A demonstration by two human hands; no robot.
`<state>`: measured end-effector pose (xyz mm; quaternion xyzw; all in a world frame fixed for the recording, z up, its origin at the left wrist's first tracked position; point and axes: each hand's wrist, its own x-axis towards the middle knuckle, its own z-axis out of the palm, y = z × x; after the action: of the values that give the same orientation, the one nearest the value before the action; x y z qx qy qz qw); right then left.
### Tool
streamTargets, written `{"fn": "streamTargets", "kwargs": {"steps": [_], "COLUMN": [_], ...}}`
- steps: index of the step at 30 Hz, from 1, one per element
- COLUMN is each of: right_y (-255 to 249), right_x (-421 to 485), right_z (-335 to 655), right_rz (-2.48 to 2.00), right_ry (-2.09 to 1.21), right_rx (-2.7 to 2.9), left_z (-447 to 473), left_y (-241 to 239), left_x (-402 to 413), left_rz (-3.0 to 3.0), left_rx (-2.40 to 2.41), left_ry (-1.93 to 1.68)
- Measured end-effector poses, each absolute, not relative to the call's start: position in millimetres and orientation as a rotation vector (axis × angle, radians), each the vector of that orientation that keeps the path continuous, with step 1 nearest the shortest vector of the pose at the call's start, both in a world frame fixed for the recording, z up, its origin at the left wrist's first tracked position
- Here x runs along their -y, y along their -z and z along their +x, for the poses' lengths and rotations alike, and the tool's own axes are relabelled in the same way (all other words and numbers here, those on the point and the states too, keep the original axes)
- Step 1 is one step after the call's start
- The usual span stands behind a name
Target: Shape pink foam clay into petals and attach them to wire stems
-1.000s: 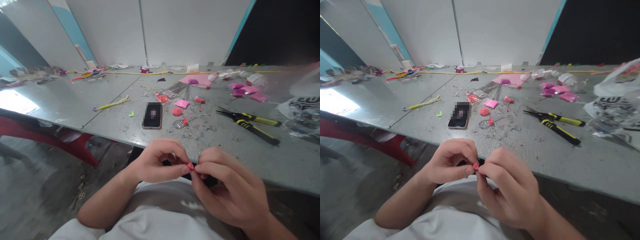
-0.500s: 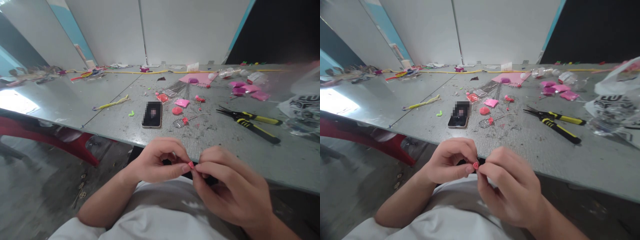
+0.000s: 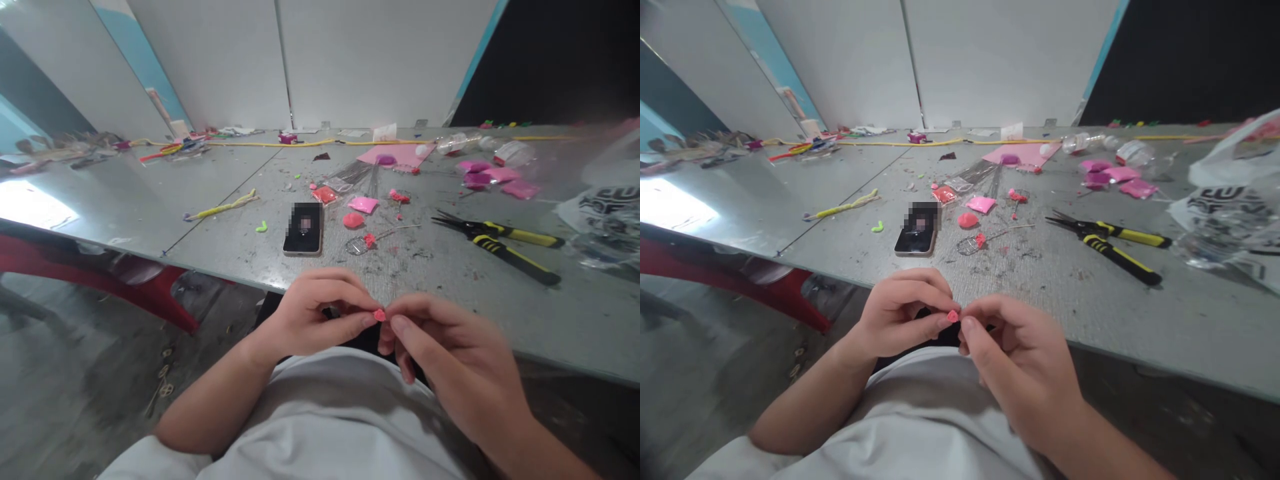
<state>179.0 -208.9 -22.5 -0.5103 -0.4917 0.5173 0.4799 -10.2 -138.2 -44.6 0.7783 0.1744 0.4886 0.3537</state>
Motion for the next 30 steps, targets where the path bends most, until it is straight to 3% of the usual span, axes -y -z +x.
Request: {"fn": "streamTargets", "kwargs": {"steps": [21,30], "right_y": [36,48], "right_x": [193,193], "right_z": [184,186], "right_rz": [-1.183,-1.105], "right_ry": [-0.773,-0.922], "right_rx": [1.595,1.524], "left_z": [-16,-7], "left_y": [46,52], "left_x": [134,138], "left_rz": [2.35,2.104], "left_rx": [-0.442,-0.569], "left_ry": [-1.261,-1.36]}}
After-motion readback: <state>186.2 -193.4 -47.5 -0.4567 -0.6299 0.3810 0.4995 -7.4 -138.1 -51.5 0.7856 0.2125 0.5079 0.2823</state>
